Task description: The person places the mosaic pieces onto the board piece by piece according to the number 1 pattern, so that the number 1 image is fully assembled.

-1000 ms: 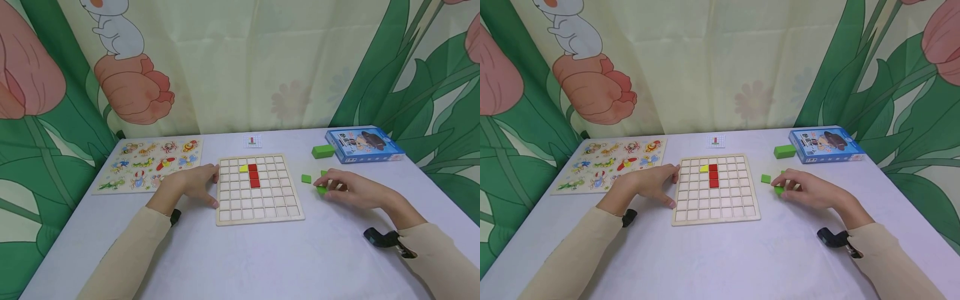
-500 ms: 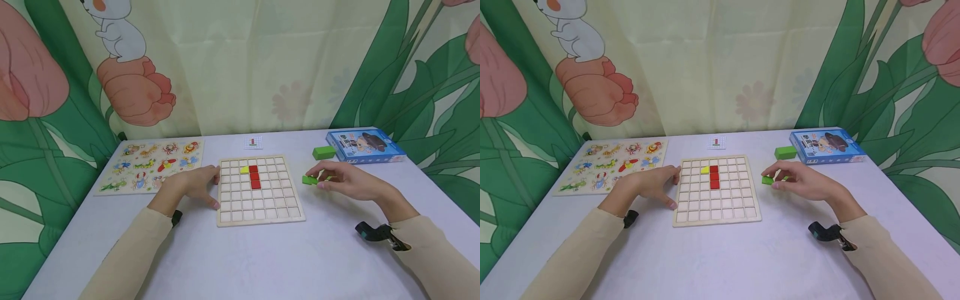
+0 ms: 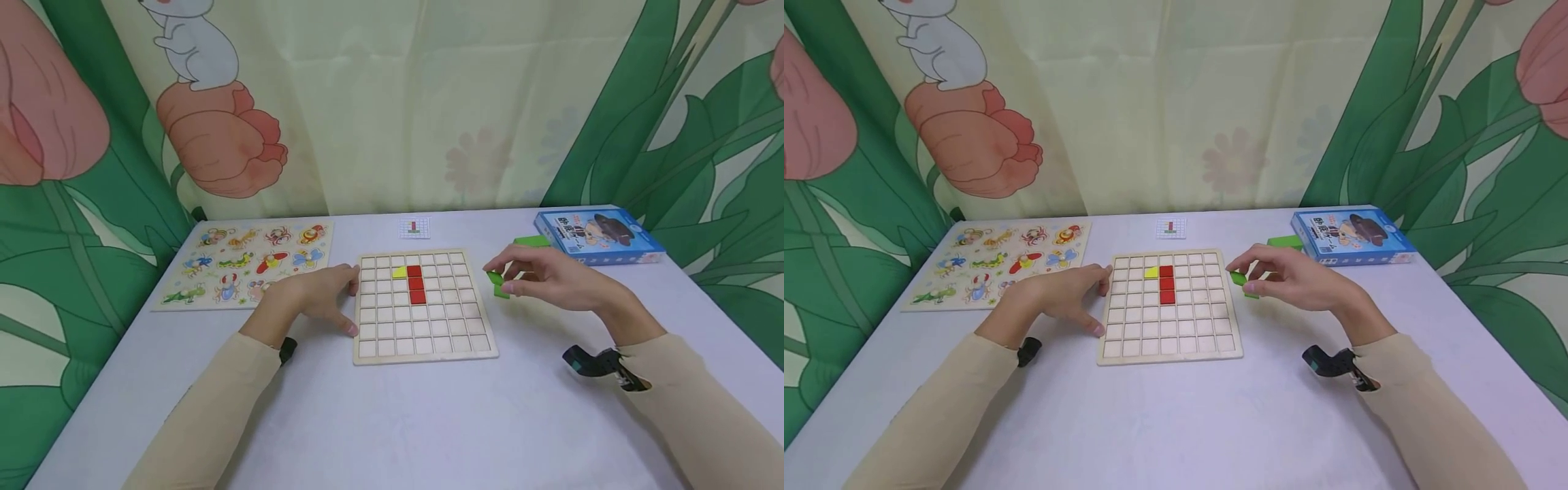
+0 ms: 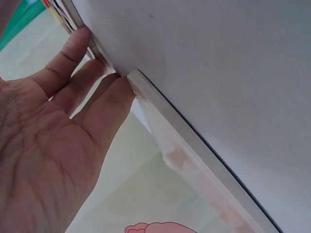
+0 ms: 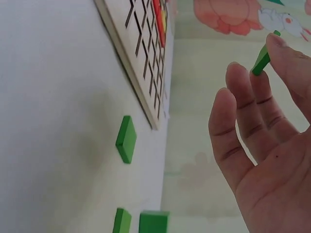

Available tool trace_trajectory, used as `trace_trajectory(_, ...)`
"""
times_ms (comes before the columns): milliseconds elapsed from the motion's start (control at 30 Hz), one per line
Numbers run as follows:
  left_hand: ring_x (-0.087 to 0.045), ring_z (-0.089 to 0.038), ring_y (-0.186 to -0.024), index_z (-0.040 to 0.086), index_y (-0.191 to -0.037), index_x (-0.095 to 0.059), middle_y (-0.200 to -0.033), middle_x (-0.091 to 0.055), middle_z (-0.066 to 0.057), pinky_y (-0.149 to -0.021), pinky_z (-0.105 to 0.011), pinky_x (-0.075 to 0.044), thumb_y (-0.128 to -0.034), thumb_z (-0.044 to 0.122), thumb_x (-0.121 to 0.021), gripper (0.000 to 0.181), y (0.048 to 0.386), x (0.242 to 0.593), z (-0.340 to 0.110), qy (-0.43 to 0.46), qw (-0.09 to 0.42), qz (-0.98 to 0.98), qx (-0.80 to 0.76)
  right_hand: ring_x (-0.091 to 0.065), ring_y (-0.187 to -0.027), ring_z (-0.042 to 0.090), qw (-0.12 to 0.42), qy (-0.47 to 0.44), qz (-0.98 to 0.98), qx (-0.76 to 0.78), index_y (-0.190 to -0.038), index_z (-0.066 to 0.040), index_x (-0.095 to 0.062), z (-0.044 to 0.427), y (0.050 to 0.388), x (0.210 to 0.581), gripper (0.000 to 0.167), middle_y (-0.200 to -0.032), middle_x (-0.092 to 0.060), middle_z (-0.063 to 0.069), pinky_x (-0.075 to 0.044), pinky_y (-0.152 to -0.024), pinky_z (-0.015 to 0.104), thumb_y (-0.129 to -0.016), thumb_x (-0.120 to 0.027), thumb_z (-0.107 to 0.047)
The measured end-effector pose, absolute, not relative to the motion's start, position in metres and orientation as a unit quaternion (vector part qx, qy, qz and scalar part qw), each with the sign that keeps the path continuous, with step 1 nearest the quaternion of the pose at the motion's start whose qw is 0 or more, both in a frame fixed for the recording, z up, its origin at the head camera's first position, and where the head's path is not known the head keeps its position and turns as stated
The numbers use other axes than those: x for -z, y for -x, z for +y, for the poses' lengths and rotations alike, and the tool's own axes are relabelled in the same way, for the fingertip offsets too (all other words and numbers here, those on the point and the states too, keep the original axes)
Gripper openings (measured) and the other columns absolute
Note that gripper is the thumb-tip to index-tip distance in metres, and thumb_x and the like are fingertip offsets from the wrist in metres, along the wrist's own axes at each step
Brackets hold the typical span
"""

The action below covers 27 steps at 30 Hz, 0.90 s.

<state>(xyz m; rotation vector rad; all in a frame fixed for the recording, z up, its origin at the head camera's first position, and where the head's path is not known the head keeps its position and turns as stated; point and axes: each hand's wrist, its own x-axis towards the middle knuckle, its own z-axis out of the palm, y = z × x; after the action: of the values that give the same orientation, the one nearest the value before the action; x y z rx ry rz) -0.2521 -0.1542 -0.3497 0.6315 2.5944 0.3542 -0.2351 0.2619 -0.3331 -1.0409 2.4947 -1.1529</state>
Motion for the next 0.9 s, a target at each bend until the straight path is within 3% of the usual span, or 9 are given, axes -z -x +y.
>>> trace_trajectory(400, -0.046, -0.021, -0.110, 0.015, -0.113, -0.051, -0.118, -0.050, -0.003, -0.092, -0.038, -0.039, -0.0695, 0.049, -0.094, 0.070, 0.254, 0.347, -0.152, -0.242, 0.219, 0.937, -0.122, -0.066, -0.098, 0.022, 0.112, 0.380, 0.817, 0.419, -0.131, -0.017, -0.065, 0.236, 0.246, 0.332, 0.034, -0.126, -0.062, 0.011, -0.054, -0.082, 0.030, -0.099, -0.068, -0.008)
trace_trajectory(700, -0.046, -0.022, -0.109, 0.016, -0.112, -0.052, -0.117, -0.050, -0.003, -0.090, -0.038, -0.039, -0.0684, 0.048, -0.095, 0.069, 0.253, 0.350, -0.152, -0.235, 0.223, 0.937, -0.126, -0.068, -0.100, 0.032, 0.126, 0.399, 0.795, 0.438, -0.131, -0.011, -0.065, 0.211, 0.258, 0.334, 0.033, -0.123, -0.062, 0.012, -0.056, -0.087, 0.032, -0.098, -0.069, -0.006)
trace_trajectory(900, -0.047, -0.022, -0.109, 0.017, -0.111, -0.051, -0.116, -0.050, -0.003, -0.088, -0.037, -0.040, -0.0677, 0.048, -0.095, 0.069, 0.252, 0.350, -0.154, -0.230, 0.223, 0.939, -0.129, -0.066, -0.103, 0.028, 0.131, 0.395, 0.795, 0.442, -0.130, -0.011, -0.067, 0.191, 0.264, 0.335, 0.033, -0.126, -0.064, 0.010, -0.056, -0.091, 0.036, -0.097, -0.072, -0.009)
